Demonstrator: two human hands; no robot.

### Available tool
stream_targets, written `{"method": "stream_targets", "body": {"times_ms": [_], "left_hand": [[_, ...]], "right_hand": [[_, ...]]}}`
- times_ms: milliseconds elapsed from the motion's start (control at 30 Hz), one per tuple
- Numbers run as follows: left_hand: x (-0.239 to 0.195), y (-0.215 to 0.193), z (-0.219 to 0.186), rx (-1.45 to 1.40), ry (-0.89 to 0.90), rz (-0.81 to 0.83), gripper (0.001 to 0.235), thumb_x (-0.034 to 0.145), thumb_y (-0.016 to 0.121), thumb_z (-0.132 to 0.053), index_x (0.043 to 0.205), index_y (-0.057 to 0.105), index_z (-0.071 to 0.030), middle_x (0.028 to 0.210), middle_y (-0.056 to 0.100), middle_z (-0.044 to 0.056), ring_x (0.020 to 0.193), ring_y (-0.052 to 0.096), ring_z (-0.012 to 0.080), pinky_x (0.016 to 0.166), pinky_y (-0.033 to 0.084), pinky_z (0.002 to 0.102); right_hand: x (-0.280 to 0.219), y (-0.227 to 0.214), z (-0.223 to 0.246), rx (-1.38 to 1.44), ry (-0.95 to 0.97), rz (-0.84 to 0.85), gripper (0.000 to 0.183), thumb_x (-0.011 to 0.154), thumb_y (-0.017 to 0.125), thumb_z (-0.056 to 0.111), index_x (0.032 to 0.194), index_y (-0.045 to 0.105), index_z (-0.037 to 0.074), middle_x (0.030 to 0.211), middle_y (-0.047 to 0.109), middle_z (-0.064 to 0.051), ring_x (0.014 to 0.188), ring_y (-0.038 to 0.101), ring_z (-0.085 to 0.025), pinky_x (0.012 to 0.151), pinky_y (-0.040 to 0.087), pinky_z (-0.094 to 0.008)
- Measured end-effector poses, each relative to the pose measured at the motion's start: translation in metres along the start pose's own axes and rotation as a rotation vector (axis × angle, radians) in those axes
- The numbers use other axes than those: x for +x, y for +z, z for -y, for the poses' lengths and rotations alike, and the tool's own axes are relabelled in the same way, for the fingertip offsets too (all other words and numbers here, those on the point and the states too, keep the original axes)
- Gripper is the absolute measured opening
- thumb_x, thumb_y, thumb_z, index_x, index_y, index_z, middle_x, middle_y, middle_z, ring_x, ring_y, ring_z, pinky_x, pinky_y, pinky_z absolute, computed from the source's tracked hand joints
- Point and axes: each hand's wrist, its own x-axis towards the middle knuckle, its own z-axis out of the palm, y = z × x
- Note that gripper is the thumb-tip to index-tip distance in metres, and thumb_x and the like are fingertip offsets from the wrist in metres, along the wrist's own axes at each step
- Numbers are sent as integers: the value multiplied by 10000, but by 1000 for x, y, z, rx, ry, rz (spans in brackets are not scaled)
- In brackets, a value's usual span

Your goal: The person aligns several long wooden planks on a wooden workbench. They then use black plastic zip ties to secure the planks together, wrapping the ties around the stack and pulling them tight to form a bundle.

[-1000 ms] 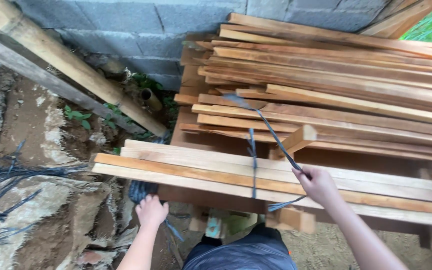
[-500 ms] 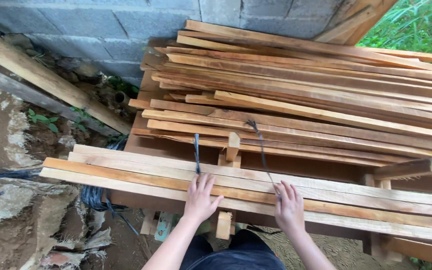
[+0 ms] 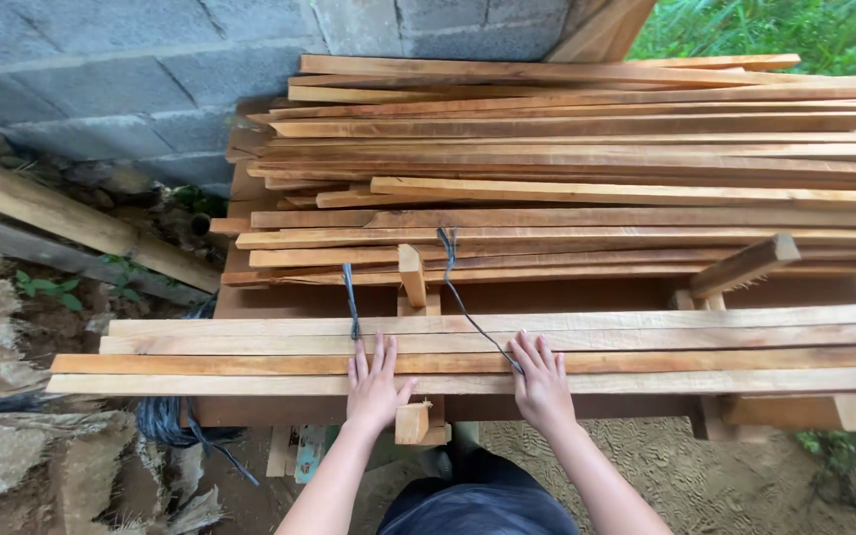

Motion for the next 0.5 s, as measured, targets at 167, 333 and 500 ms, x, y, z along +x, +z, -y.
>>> {"method": "stream_targets", "body": {"times_ms": [167,333,500], "left_hand": [[1,-11,-2,20,-22,13,944,963,486,-663,1650,7,-227,1726,-100,26,1577,-106,360,1273,23,518],[11,13,7,30,-9,-44,958,925,552,-648,1644,79,-228,1731,-40,17,1576,-27,371,1270,67,532],[19,20,12,-42,-21,-127,1000,844,677,-611,1623,162,-255,1718,34,-14,1573,25,374,1256,99,549]], "right_hand": [[5,-8,8,-14,13,34,515,998,503,263,1510,449,244,1647,317,5,1546,214,-306,1221,178,-565],[5,-18,9,-3,57,107,517,1008,491,288,1522,443,244,1653,305,20,1542,210,-294,1234,168,-549],[13,-26,2,142,81,199,481,1029,465,289,1509,473,255,1670,299,47,1565,191,-259,1259,154,-496]]}}
